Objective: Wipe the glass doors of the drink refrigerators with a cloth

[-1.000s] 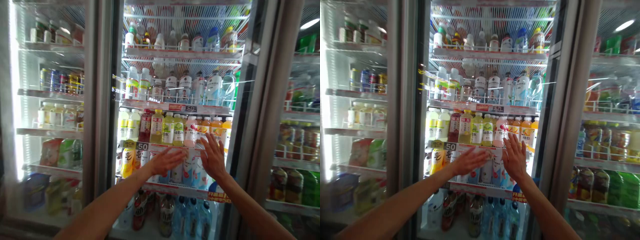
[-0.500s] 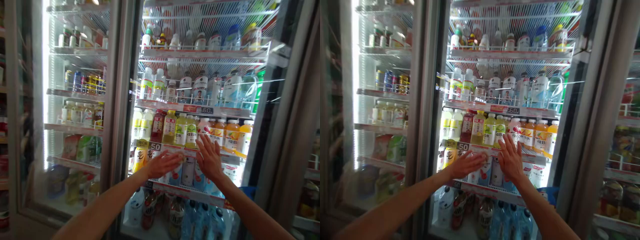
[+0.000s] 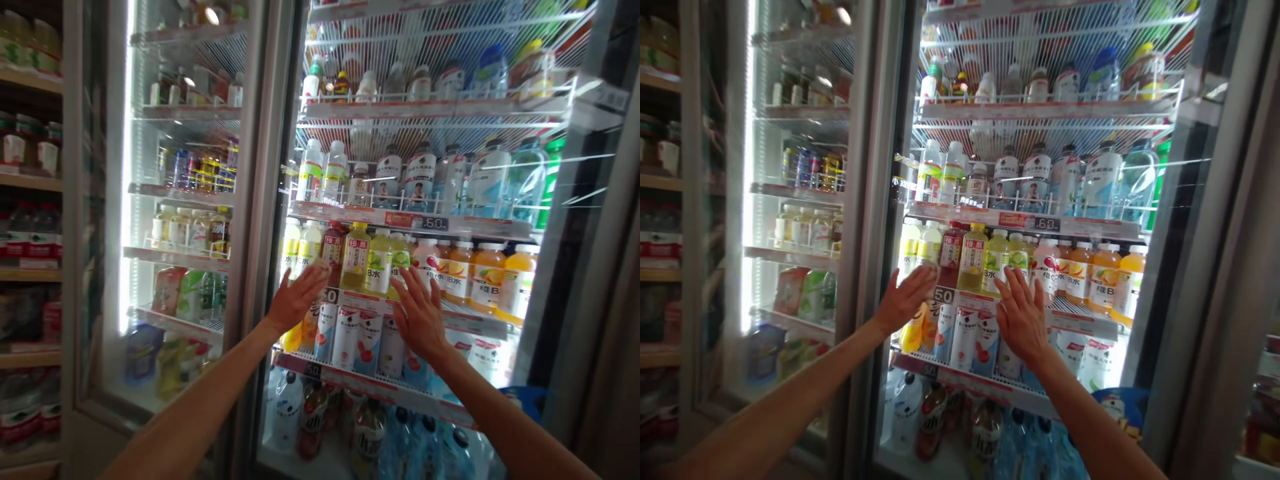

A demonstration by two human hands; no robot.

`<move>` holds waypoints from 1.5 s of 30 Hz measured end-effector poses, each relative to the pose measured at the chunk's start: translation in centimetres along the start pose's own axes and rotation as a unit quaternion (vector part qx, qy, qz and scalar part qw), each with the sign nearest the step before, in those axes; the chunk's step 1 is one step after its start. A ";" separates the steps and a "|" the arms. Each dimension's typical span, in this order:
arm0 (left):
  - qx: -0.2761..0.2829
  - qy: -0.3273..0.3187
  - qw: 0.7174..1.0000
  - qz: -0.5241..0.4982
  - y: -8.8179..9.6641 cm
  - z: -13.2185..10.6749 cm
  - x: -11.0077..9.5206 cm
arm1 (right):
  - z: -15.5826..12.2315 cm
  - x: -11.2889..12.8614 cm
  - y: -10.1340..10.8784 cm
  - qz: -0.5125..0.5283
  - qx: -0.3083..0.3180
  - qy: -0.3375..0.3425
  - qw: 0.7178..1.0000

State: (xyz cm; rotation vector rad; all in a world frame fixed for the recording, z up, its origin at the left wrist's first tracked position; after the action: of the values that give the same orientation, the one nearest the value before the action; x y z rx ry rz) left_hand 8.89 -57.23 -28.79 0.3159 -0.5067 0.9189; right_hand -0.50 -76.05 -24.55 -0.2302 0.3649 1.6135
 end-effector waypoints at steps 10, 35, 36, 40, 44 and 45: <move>-0.015 0.160 0.987 0.025 0.2 -4.5 3.1 | 1.2 1.9 -1.0 0.026 0.012 0.012 1.000; -0.034 0.387 0.918 -0.077 -2.3 5.8 4.5 | 3.1 2.1 -0.7 0.114 -0.078 0.015 0.990; -0.033 0.369 0.923 -0.101 -2.7 6.8 4.0 | 3.5 2.4 -1.0 0.143 -0.078 0.021 0.986; 0.008 0.319 0.934 -0.160 -3.5 7.2 1.9 | 5.5 5.5 -3.6 0.194 -0.050 0.039 0.979; 0.108 0.281 0.944 -0.137 -2.5 3.2 2.9 | 7.6 9.5 -6.9 0.118 -0.025 0.022 0.992; 0.130 0.275 0.944 -0.130 -2.3 2.2 3.3 | 8.1 10.3 -7.6 0.111 -0.020 0.021 0.993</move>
State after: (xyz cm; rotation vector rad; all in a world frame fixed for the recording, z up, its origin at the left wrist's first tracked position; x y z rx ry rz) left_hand 11.87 -57.32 -25.27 0.3392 0.1730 0.7707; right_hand 6.81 -63.12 -21.49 -0.2617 0.4009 1.8377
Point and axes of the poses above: each hand's wrist, its own z-axis towards the middle knuckle, its own y-axis out of the back of the hand, x = y × z, the point moved 8 cm from there along z, towards the middle knuckle, and after that the axes turned 5 degrees about -x, right-handed, at the moved point
